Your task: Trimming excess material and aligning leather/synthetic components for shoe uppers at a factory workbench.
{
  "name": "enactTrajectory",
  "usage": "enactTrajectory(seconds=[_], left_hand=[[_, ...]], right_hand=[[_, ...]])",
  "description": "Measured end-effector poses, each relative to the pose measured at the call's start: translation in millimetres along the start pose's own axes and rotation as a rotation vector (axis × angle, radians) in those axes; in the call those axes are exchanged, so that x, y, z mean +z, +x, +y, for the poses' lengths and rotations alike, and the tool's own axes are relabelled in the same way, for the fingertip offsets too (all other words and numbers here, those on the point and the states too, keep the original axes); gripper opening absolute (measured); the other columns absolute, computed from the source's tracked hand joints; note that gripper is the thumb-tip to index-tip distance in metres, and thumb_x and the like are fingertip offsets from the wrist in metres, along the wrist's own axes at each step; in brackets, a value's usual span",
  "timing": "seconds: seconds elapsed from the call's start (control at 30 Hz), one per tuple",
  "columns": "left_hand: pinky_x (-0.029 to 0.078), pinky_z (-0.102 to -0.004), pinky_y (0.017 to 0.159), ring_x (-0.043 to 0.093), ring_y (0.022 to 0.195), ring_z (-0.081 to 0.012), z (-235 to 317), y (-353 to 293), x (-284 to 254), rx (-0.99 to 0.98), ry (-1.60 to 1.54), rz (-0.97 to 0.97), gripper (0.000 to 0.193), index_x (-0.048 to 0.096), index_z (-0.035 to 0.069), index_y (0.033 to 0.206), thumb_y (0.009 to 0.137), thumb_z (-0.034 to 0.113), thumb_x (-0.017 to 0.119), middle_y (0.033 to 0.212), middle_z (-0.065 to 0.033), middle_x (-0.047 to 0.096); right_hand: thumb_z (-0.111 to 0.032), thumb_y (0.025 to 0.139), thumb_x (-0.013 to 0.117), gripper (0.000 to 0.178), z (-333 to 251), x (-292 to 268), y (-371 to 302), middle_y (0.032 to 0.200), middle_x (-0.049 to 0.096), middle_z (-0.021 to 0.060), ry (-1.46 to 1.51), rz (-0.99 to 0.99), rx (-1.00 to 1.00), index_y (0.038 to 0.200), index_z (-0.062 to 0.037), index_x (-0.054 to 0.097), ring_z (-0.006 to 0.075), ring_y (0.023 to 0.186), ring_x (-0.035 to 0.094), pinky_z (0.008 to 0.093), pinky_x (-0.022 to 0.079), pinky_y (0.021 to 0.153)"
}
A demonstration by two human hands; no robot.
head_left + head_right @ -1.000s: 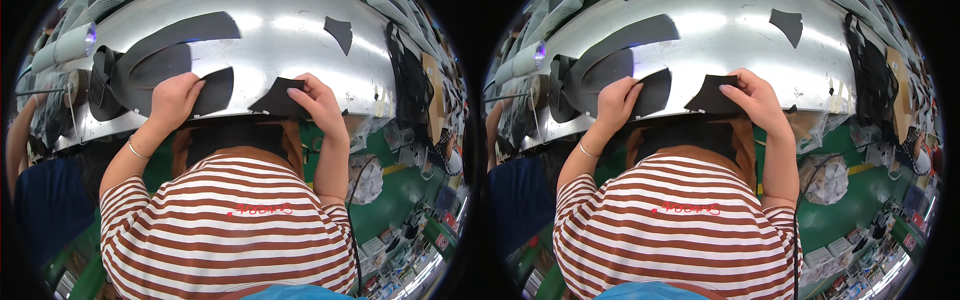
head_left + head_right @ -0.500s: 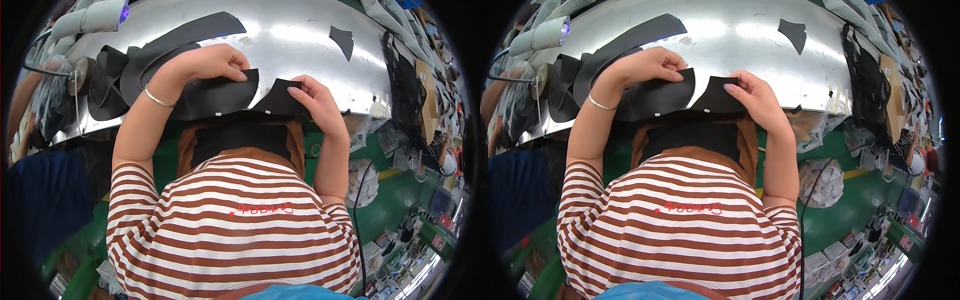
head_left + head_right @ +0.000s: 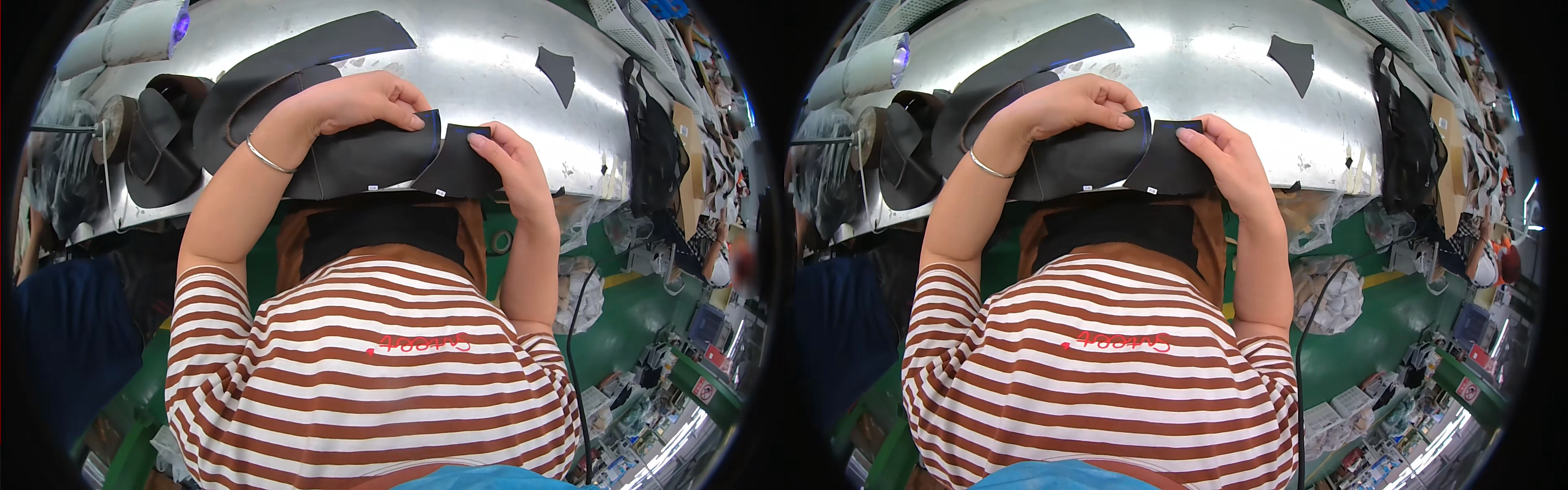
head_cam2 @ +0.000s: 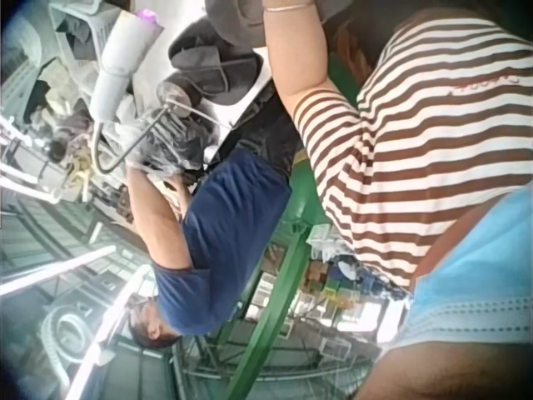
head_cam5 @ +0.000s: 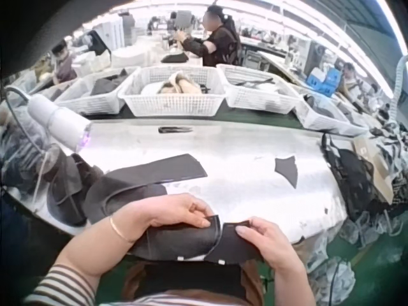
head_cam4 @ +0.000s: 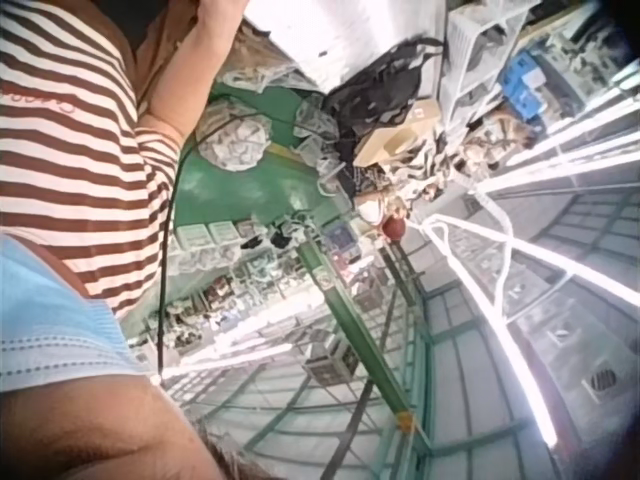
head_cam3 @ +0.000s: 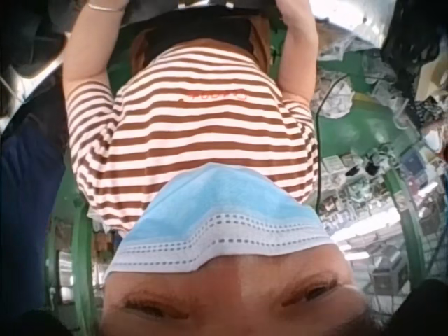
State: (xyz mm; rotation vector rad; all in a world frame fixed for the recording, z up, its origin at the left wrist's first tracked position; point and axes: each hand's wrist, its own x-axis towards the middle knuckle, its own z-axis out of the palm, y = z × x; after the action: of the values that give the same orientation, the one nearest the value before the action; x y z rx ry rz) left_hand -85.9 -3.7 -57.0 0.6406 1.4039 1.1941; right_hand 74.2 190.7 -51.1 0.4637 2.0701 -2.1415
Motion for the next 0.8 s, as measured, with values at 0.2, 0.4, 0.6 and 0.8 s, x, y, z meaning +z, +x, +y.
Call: enactTrajectory(seconds=[0.2, 0.4, 0.6, 0.8], left_hand=[[0.050, -0.0192, 0.071, 0.061, 0.077, -0.0068, -1, 1, -1, -0.018, -0.089, -0.025, 0.025, 0.061, -0.003, 0.108, 0.086, 0.009, 0.060, 0.090, -0.0035, 0.066], [0.050, -0.0192, 0.071, 0.061, 0.077, -0.0070, -2, 1, 0, -0.023, -0.098, -0.015, 0.026, 0.061, -0.003, 0.109, 0.086, 0.009, 0.060, 0.089, -0.0042, 0.066], [0.050, -0.0188, 0.070, 0.060, 0.076, -0.0068, 1, 1, 1, -0.023, -0.067, -0.019, 0.026, 0.061, -0.004, 0.108, 0.086, 0.009, 0.060, 0.089, -0.0043, 0.066], [0.050, -0.0182, 0.069, 0.060, 0.076, -0.0065, 0, 0, 1, -0.019, -0.063, -0.018, 0.026, 0.061, -0.004, 0.109, 0.086, 0.009, 0.061, 0.089, -0.0044, 0.066]], right_hand=[[-0.022, 0.089, 0.063, 0.023, -4, -4, 17, 0.073, 0.058, -0.0036, -0.081, 0.026, 0.027, 0.091, 0.0002, 0.063, 0.0022, 0.064, 0.049, 0.0179, 0.039, 0.056], [-0.026, 0.087, 0.066, 0.026, -10, -7, 26, 0.069, 0.055, -0.0042, -0.194, -0.042, 0.012, 0.085, 0.0004, 0.064, 0.0024, 0.062, 0.045, 0.0187, 0.036, 0.054], [-0.025, 0.086, 0.067, 0.027, -14, -7, 33, 0.068, 0.054, -0.0043, -0.222, -0.061, 0.004, 0.082, 0.0010, 0.063, 0.0032, 0.062, 0.043, 0.0199, 0.036, 0.054], [-0.025, 0.085, 0.067, 0.027, -17, -4, 32, 0.068, 0.054, -0.0041, -0.216, -0.041, 0.024, 0.081, 0.0010, 0.063, 0.0033, 0.062, 0.043, 0.0197, 0.035, 0.054]])
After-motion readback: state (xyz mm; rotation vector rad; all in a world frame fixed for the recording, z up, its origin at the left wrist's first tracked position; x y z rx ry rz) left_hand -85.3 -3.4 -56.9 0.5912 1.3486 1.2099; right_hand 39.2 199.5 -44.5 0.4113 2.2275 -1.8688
